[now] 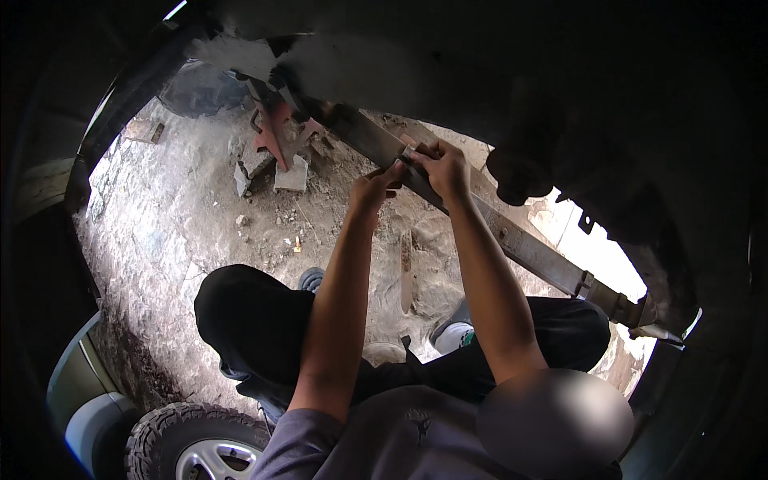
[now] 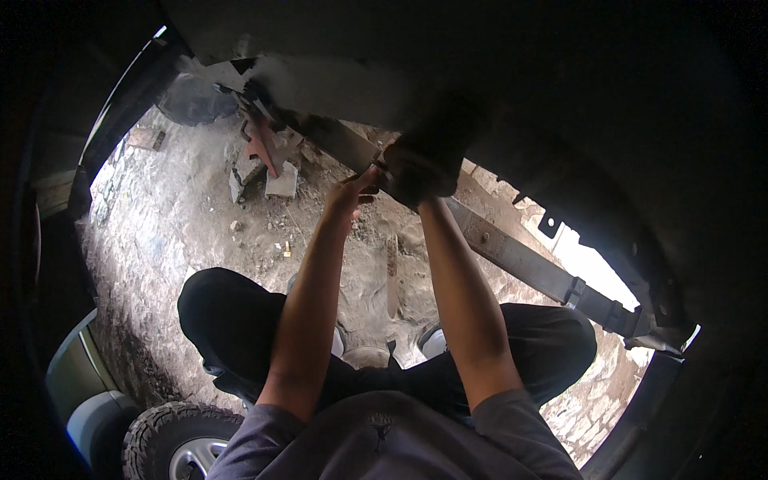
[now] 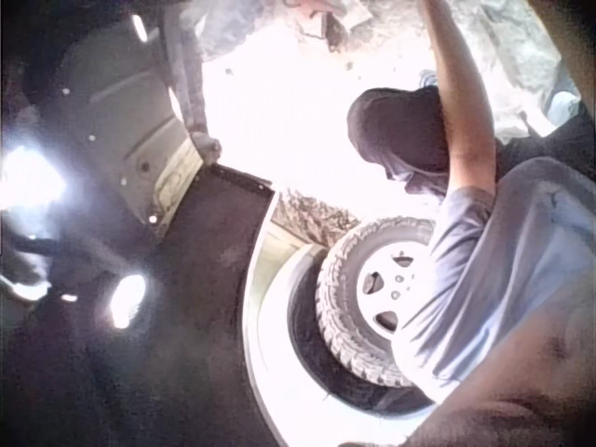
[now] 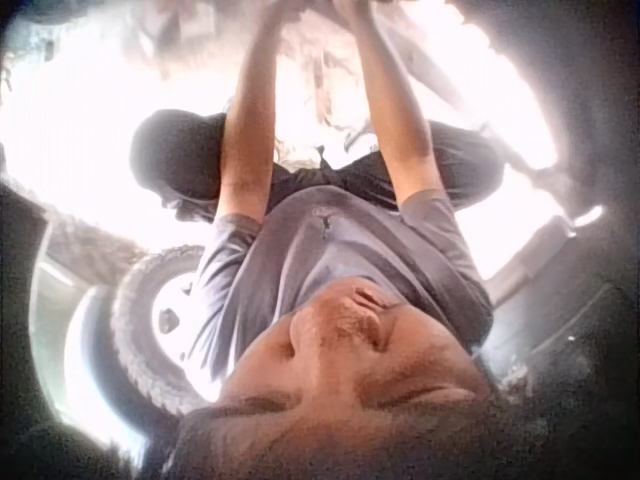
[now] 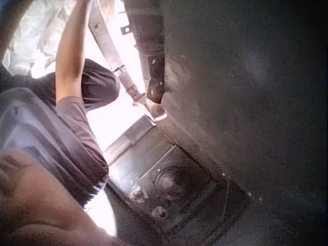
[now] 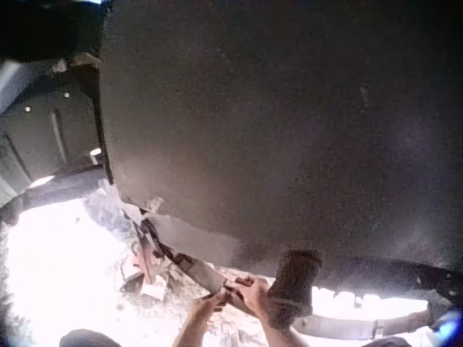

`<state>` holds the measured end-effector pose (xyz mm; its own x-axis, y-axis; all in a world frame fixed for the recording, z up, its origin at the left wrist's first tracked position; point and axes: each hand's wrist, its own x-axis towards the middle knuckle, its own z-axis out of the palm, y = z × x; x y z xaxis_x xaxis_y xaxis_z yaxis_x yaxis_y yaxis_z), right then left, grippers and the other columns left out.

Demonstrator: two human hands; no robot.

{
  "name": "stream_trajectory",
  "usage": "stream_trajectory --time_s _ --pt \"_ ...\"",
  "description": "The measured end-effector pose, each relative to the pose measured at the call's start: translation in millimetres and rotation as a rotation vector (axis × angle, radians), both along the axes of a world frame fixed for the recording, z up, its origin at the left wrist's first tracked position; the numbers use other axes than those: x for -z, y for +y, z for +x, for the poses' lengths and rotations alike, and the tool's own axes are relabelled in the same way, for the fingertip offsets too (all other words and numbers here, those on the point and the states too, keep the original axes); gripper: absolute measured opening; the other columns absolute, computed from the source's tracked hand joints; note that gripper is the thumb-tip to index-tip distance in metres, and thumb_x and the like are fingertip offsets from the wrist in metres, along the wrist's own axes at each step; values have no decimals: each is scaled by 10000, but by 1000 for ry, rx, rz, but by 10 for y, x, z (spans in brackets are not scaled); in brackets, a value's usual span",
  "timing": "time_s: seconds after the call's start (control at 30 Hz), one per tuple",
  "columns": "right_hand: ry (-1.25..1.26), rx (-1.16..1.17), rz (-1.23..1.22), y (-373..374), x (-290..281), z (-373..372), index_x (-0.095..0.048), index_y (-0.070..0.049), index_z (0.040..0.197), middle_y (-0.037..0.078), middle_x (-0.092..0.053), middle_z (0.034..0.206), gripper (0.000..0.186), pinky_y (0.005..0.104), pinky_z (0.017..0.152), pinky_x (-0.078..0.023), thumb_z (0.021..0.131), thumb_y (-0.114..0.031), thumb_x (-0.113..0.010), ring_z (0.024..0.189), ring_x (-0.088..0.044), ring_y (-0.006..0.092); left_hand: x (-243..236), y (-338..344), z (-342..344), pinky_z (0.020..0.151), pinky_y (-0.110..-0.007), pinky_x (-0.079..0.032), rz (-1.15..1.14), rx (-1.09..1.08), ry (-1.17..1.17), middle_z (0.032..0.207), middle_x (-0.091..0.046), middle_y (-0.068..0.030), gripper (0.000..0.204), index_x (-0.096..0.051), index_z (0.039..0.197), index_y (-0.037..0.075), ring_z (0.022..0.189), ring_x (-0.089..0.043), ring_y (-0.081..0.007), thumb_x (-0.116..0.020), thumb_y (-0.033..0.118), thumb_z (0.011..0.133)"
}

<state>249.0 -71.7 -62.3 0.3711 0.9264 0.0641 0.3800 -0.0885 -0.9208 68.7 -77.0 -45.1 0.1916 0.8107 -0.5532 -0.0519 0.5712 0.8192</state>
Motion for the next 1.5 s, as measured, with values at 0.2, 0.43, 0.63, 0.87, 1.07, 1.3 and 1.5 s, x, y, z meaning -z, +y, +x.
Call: stream_trajectory --time_s 0.2,0.43,0.63,0.87,1.07,1.3,1.5 --pt "17 87 153 137 160 -22 -721 -51 848 101 -754 804 348 373 719 -546 775 -330 -916 760 -721 193 202 54 58 727 -312 -541 119 -11 -5 957 -784 -77 451 -800 1067 14 835 -719 -159 -805 437 913" --pt "-406 79 98 83 305 127 -730 -46 839 53 -755 776 276 329 685 -544 794 -242 -919 708 -684 123 300 73 48 697 -302 -561 159 15 174 903 -777 -110 536 -798 1023 -32 775 -722 -163 -785 490 906" --pt "-210 30 8 57 329 125 -727 -44 841 12 -716 757 274 297 638 -518 811 -246 -909 667 -638 106 339 66 38 707 -321 -574 155 -46 64 1005 -782 -92 529 -789 1083 -26 865 -732 -183 -798 473 907" --pt "18 -16 -99 115 -87 61 -727 -49 882 89 -745 800 374 342 676 -524 769 -345 -927 707 -672 154 164 -15 87 703 -291 -534 90 -60 -26 986 -769 -80 462 -788 1101 -6 853 -709 -155 -802 419 919" --pt "-74 -37 -137 40 -354 -158 -725 -55 875 99 -747 813 393 354 730 -538 763 -373 -927 758 -691 171 206 2 59 698 -289 -525 100 -70 -59 960 -767 -72 441 -786 1106 -5 813 -693 -141 -809 392 915" --pt "-32 -66 -63 22 -496 -226 -722 -49 874 104 -744 811 387 362 728 -541 749 -350 -931 750 -689 185 215 39 78 709 -294 -534 103 -72 -17 909 -767 -65 441 -804 1082 14 790 -703 -150 -823 413 895" --pt "-266 42 40 47 -206 -213 -706 -42 860 112 -730 784 370 372 709 -533 763 -329 -919 741 -688 194 284 78 12 734 -291 -519 100 -20 -77 964 -755 -40 387 -782 1086 58 825 -685 -137 -792 416 937"
